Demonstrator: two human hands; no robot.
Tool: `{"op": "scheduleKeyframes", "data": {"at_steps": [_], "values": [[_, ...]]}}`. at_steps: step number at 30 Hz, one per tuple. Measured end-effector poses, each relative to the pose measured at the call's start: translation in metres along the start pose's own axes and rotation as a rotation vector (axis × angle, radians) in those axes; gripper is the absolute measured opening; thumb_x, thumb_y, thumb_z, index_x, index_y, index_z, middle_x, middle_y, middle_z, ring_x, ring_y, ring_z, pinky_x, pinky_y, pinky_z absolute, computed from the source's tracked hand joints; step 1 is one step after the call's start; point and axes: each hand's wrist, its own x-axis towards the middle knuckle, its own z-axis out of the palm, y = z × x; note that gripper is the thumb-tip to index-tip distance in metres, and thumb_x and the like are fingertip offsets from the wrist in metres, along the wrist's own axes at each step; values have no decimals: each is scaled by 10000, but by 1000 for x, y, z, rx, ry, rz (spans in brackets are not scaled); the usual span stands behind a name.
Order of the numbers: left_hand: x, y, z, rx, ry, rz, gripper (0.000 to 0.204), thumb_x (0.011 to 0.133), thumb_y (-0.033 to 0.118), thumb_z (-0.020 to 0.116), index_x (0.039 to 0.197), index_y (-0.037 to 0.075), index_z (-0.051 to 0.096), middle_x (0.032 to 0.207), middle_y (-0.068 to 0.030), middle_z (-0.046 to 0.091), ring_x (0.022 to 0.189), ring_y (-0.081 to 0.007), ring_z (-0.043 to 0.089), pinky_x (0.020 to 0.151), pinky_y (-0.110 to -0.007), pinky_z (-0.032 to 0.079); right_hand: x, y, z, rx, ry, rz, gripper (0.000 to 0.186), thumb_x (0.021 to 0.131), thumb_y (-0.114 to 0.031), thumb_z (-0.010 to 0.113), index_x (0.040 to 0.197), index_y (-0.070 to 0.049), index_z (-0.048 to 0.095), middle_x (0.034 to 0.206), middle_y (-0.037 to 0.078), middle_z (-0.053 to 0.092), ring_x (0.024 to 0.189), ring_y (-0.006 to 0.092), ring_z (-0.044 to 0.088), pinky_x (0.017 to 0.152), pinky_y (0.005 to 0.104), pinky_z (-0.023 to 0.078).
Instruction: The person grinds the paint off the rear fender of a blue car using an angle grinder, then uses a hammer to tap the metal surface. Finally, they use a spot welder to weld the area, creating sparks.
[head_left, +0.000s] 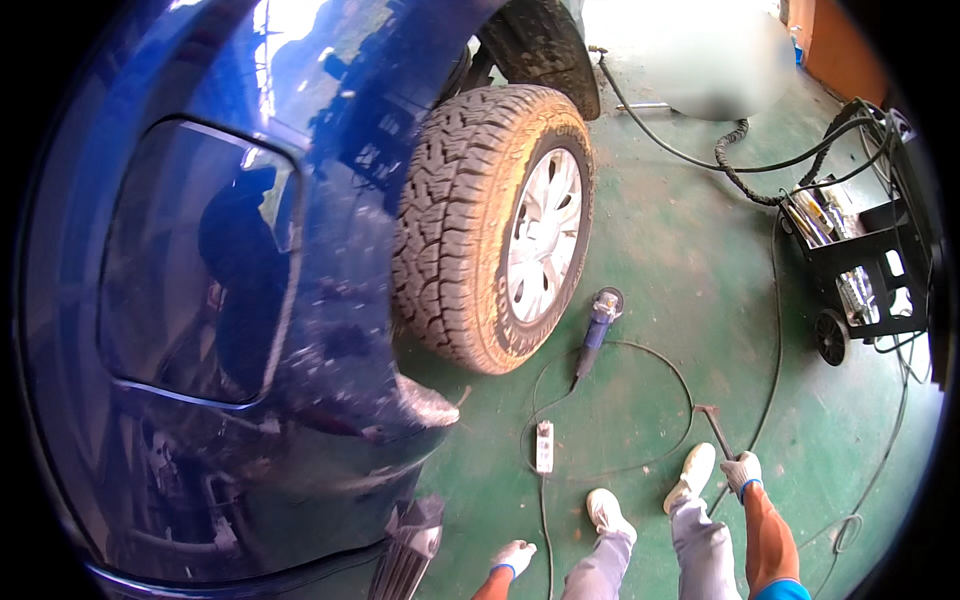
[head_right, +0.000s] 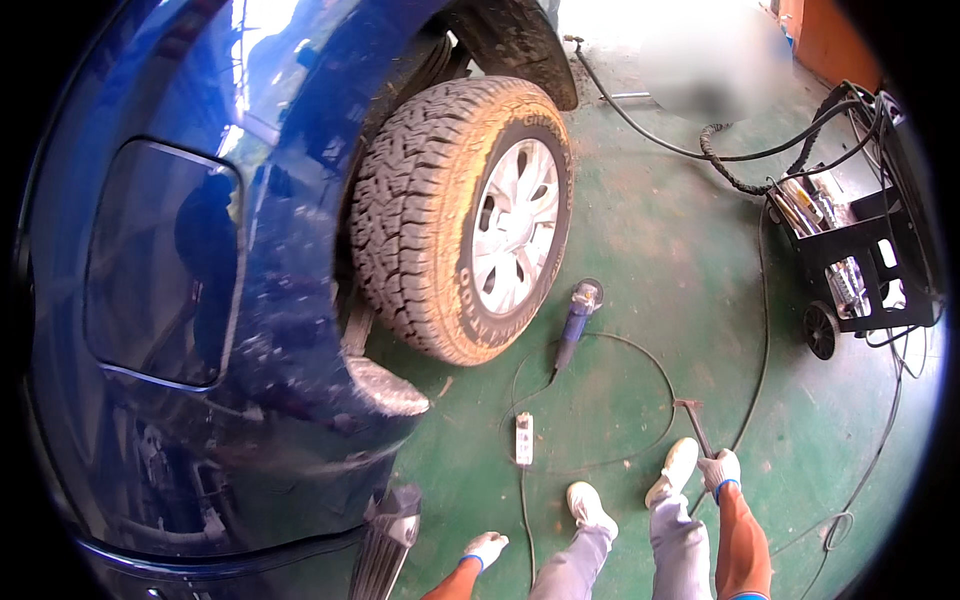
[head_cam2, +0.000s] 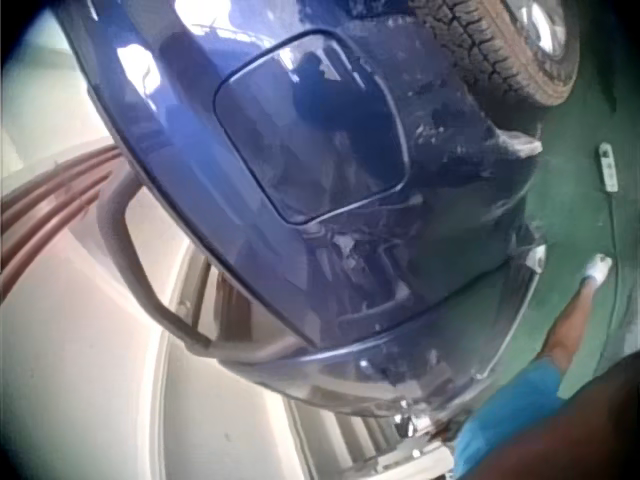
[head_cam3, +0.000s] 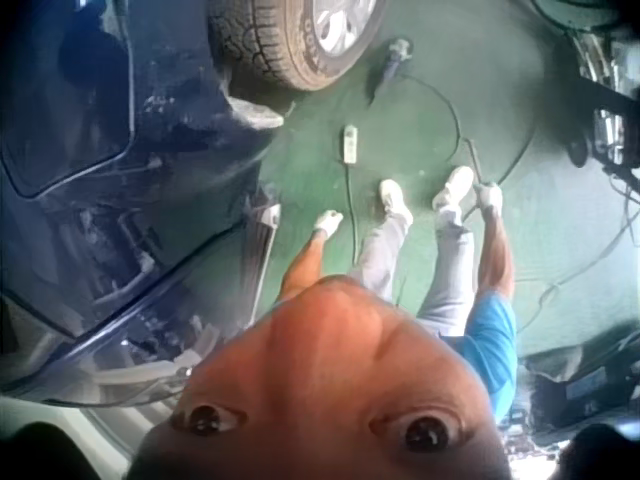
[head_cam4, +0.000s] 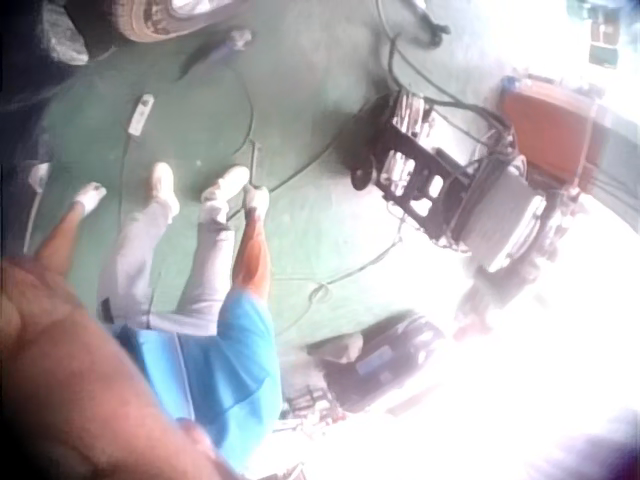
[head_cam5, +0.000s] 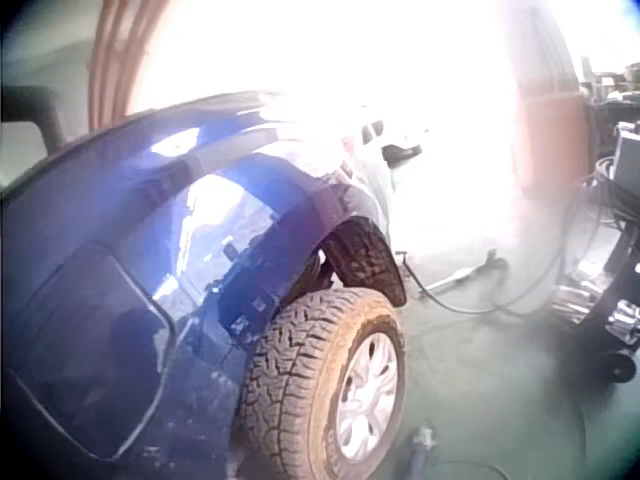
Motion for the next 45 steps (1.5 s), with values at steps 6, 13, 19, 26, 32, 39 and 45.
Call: {"op": "scheduleKeyframes", "data": {"at_steps": [6, 13, 19, 26, 32, 39, 45], "values": [[88, 84, -2, 4, 57, 82, 732, 956, 596, 583, 1482, 87, 571, 1497, -170, 594, 1418, -339, 530, 1183, -428, 408, 79, 8, 26, 126, 140, -44, 290, 753, -169, 770, 900, 55, 660, 664, 118, 618, 545, 226, 627, 490, 405, 514], [219, 135, -8, 45, 310, 108, 732, 860, 515, 720, 1374, 18, 563, 1249, -276, 669, 1155, -417, 668, 1032, -480, 524, 196, 28, 27, -41, 399, -248, 348, 860, -295, 699, 928, 27, 586, 812, 268, 640, 779, 425, 651, 757, 521, 524], [269, 202, -51, 46, 493, -16, 1272, 732, 645, 810, 1617, -49, 217, 1576, -311, 414, 1361, -440, 549, 1127, -499, 466, 237, 32, 7, 6, 499, -276, 416, 924, -344, 686, 1123, 18, 642, 863, 190, 683, 782, 319, 675, 778, 462, 540], [306, 206, -37, -208, 771, -170, 1035, 790, 553, 825, 1526, -12, 366, 1393, -248, 564, 1237, -412, 623, 1013, -498, 534, 255, 67, 11, 228, 131, -23, 278, 892, -268, 715, 901, -47, 547, 662, 23, 519, 461, 143, 534, 408, 328, 452], [287, 267, -15, -289, 1256, 318, 629, 855, 153, 819, 1378, 21, 495, 1284, -187, 618, 1124, -329, 639, 980, -447, 555, 224, 29, -5, 175, 178, -44, 364, 930, -349, 744, 993, 4, 684, 713, 48, 594, 595, 150, 583, 542, 351, 487], [346, 426, -124, 107, 947, 423, 920, 806, 396, 809, 1523, 11, 378, 1395, -258, 560, 1291, -439, 568, 1056, -545, 493, 271, 37, 22, 409, 336, 12, 362, 884, -314, 785, 934, 25, 670, 641, 38, 582, 503, 152, 573, 456, 350, 455], [337, 451, -159, 121, 826, 380, 691, 735, 422, 816, 1237, 6, 588, 1130, -231, 707, 1056, -401, 711, 938, -505, 559, 300, 62, -26, 515, 469, -24, 311, 893, -272, 791, 1002, -24, 638, 706, 35, 581, 525, 135, 569, 465, 331, 473]]}}
